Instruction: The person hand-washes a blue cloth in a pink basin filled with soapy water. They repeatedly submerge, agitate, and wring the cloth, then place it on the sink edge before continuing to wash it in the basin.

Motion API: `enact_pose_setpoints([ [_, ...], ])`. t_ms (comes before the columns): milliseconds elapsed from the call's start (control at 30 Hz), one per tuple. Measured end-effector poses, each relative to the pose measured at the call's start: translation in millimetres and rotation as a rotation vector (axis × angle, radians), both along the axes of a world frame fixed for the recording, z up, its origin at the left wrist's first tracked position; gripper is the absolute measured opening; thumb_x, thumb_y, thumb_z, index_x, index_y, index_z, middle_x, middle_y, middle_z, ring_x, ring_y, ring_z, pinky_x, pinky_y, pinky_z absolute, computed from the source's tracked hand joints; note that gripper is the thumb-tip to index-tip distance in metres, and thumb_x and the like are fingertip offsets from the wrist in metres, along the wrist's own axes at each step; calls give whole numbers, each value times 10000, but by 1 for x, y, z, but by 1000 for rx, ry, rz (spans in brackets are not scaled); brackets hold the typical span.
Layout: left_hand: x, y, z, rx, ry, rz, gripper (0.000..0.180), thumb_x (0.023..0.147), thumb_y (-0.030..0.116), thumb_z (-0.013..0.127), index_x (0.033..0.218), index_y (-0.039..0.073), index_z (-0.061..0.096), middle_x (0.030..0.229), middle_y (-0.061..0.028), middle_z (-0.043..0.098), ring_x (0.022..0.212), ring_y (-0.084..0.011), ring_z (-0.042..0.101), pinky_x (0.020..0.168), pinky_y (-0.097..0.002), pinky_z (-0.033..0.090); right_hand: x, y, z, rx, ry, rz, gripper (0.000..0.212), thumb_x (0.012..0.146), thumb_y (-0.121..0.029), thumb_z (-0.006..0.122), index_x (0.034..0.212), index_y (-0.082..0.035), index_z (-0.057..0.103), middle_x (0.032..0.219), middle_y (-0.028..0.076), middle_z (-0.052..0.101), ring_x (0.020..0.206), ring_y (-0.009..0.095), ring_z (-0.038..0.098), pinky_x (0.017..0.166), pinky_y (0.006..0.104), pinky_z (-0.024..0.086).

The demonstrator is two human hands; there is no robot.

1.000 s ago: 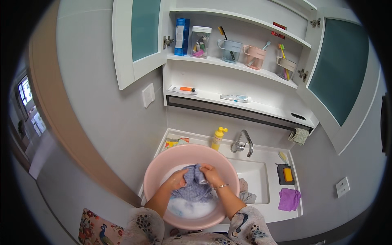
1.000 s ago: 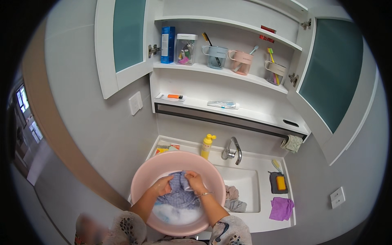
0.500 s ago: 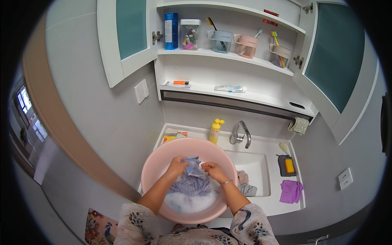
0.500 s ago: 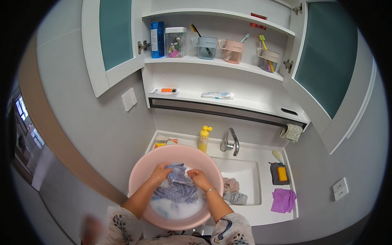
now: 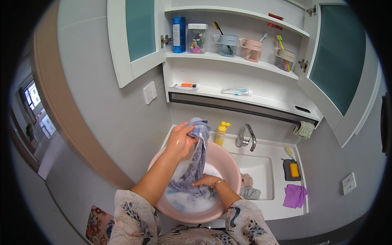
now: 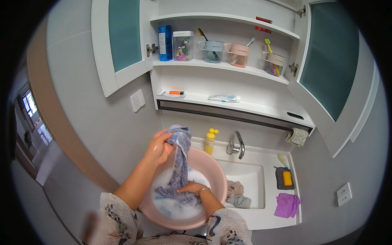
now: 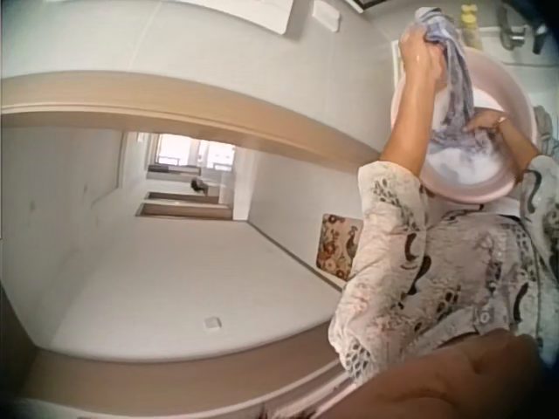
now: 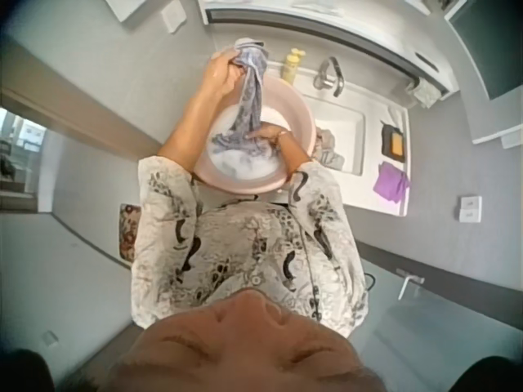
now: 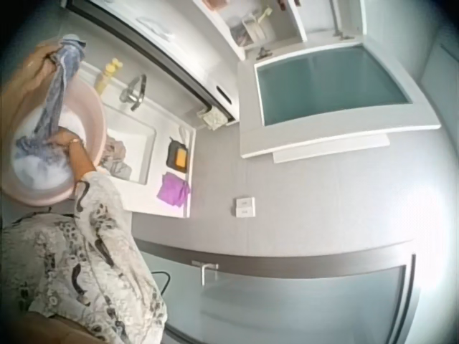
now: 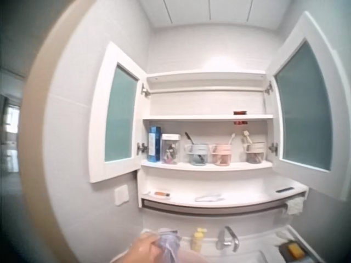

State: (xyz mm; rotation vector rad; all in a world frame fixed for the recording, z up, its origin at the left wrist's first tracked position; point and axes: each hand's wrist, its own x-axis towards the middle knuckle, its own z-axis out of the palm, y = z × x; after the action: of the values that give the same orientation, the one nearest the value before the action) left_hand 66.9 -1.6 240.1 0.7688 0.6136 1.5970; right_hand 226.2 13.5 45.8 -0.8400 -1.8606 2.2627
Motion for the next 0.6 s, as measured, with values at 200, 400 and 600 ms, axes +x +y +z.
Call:
enact_pose_setpoints([
  [200,-41,-13,-44,-271,-7,280,300,833,20,451,1129,-22,461,907,-131,598,782,-187,597,567,-303,506,14,26,-30,-148,-47,-159,333,695,-207,668,923,15,571,677,60,594,469,115,524,378,194,368],
  [400,-107,-38,-199,-448,1150,227,207,706,11,506,884,14,611,766,-159,613,734,-257,601,590,-352,479,16,23,46,31,11,-269,311,703,-109,658,971,14,559,817,47,595,649,94,556,496,214,435],
  [600,-87,-49,-252,-405,1587,226,266,683,41,532,940,25,598,882,-205,599,915,-348,567,801,-399,441,6,35,37,986,-595,14,678,502,-277,771,1030,64,516,886,213,599,833,316,575,804,337,446],
])
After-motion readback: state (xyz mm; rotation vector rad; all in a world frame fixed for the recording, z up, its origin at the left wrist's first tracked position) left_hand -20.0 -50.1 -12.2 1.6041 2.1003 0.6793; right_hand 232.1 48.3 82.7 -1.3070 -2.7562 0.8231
